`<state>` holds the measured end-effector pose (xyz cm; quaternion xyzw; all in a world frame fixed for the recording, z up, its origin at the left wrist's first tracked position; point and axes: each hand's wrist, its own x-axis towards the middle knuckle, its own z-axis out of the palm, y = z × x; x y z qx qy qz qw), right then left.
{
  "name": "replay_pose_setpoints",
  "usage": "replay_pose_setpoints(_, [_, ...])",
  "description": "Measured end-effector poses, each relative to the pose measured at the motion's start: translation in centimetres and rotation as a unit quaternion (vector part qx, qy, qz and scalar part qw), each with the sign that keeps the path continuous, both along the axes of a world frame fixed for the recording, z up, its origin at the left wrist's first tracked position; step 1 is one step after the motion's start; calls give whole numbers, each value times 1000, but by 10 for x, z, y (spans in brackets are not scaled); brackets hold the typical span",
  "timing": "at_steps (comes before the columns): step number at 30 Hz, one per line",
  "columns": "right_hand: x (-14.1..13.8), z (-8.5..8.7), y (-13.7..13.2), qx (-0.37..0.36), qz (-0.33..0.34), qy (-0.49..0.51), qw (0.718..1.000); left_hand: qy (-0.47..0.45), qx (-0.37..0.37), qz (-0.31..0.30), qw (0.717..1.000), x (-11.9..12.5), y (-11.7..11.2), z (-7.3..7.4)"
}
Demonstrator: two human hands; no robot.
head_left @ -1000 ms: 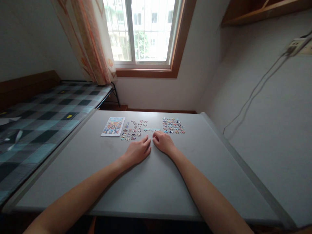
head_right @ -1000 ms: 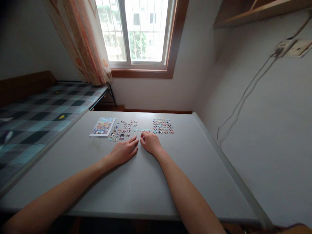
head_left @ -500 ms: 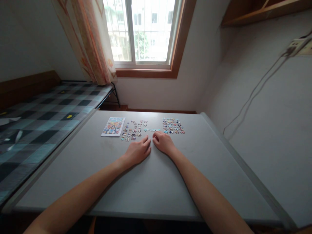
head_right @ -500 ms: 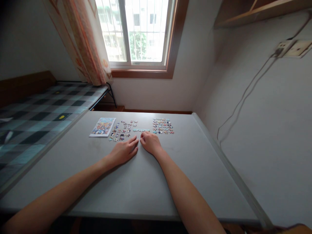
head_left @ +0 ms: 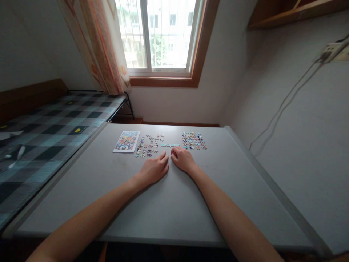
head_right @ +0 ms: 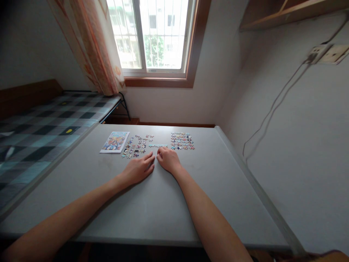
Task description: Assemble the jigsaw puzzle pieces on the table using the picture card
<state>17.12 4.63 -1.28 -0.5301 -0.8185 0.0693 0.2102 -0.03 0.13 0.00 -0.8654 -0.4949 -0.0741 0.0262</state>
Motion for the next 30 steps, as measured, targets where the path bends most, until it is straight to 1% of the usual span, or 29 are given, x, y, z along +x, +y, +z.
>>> replay_pose_setpoints(10, [0,0,-1,-2,1,1,1000,-2,0,1,1000,-1,0,0])
replay_pose_setpoints(16, [1,0,0,2,6,6,1000,-26,-18,5,999,0,0,0])
replay_pose_setpoints(18, [1,1,-1,2,7,7,1000,-48,-26,-6,999,-1,1,1])
replay_pose_setpoints(20, [1,2,-1,-1,5,6,1000,-85,-38,-29,995,-6,6,5])
replay_pose_setpoints(22, [0,3,-2,-8,3,6,1000,-125,-58,-47,989,-13,12,12])
replay_pose_setpoints(24, [0,3,-3,-13,1,6,1000,-150,-57,-26,987,-22,19,22])
replay_pose_setpoints(27, [-1,4,-3,-15,-1,8,1000,-136,-41,6,990,-33,27,37])
replay_pose_setpoints(30, [0,3,-3,-15,0,9,1000,-119,-33,42,991,-40,30,43])
